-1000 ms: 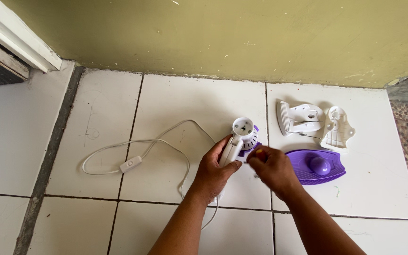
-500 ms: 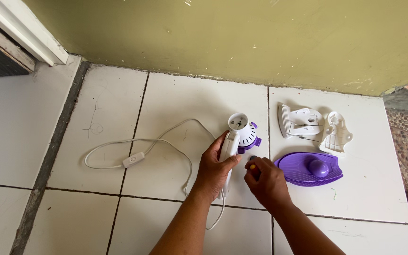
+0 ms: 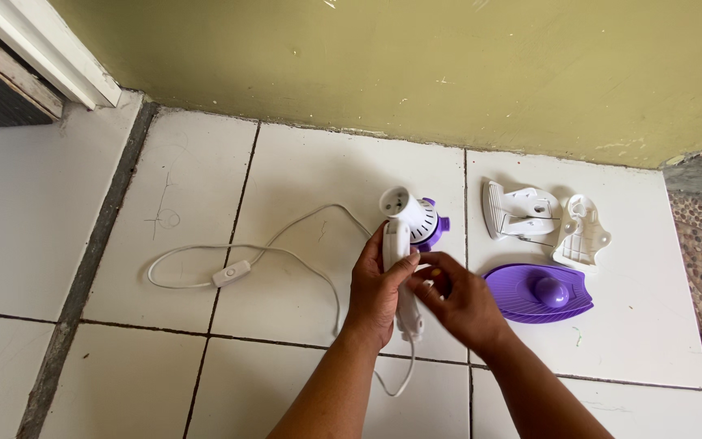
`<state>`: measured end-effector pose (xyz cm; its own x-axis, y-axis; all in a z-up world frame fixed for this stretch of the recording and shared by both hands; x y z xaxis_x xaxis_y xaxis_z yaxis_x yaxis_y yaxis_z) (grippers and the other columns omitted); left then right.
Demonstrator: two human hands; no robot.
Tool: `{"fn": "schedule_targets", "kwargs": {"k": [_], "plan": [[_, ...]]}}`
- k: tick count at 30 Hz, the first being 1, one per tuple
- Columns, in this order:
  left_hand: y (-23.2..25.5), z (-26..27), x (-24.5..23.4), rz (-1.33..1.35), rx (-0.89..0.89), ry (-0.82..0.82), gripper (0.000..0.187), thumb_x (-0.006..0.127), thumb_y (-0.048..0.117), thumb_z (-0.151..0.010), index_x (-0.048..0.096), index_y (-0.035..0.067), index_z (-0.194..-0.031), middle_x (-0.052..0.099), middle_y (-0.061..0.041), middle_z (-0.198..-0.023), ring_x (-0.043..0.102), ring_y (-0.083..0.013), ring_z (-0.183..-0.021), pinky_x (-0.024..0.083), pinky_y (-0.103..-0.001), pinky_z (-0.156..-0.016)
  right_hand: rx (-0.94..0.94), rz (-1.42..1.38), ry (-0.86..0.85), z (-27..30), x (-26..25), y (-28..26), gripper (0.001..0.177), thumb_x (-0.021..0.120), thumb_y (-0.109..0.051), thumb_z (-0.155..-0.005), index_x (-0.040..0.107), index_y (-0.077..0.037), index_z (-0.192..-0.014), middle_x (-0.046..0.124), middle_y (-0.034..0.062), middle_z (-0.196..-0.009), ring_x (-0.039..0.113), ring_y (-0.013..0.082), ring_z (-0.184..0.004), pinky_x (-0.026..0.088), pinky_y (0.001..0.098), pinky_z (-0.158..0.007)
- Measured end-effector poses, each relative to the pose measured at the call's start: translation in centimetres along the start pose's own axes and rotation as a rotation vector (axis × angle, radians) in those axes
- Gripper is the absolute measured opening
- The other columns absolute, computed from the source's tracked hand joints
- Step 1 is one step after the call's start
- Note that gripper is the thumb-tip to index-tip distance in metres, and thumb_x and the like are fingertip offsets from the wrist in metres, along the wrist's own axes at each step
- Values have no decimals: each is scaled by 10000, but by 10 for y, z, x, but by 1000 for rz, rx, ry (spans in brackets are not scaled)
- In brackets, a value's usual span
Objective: The person uses a screwdriver to remove screws from a white and purple handheld appliance. They detach the handle from the main body and then remove the purple top cover, placing the separated parts on the tiled floor.
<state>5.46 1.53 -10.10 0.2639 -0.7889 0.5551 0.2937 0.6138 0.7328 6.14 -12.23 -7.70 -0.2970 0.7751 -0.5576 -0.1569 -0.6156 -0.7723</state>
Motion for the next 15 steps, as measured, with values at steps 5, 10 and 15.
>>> {"fn": "schedule_targets", "kwargs": {"k": [5, 10, 15], "plan": [[-6, -5, -9, 128, -22, 54, 661, 746, 192, -827, 524, 127, -1446, 661, -18, -1194, 602, -158, -1085, 497, -383, -986, 46, 350, -70, 11, 17, -24, 673, 794, -318, -826, 506, -141, -1408, 719, 141, -744, 624, 231, -588, 524, 359, -604], [-22, -12, -20, 434, -141, 101, 577, 509, 503, -1004, 575, 44, -1347, 657, -95, -1130, 607, -222, -972, 513, -415, -900, -89, 344, -34, 15, 12, -36, 681, 772, -235, -768, 547, -167, -1407, 771, 80, -878, 755, 251, -729, 600, 372, -683], [-24, -24, -37, 607, -189, 211, 616, 306, 513, -1059, 558, 17, -1324, 688, -143, -1216, 683, -226, -1080, 547, -394, -978, -231, 534, 62, 24, 8, -47, 671, 757, -211, -742, 607, -207, -1396, 751, 82, -961, 746, 273, -782, 603, 409, -695]]}}
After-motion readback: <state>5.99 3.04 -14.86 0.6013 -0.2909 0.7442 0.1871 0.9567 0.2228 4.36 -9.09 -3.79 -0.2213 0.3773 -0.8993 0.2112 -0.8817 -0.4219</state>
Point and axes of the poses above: each hand's wrist, its own z-axis away from the middle knuckle, its own x-axis out of the palm, y = z × x, the point moved 7 cm from there along -z, towards the middle knuckle
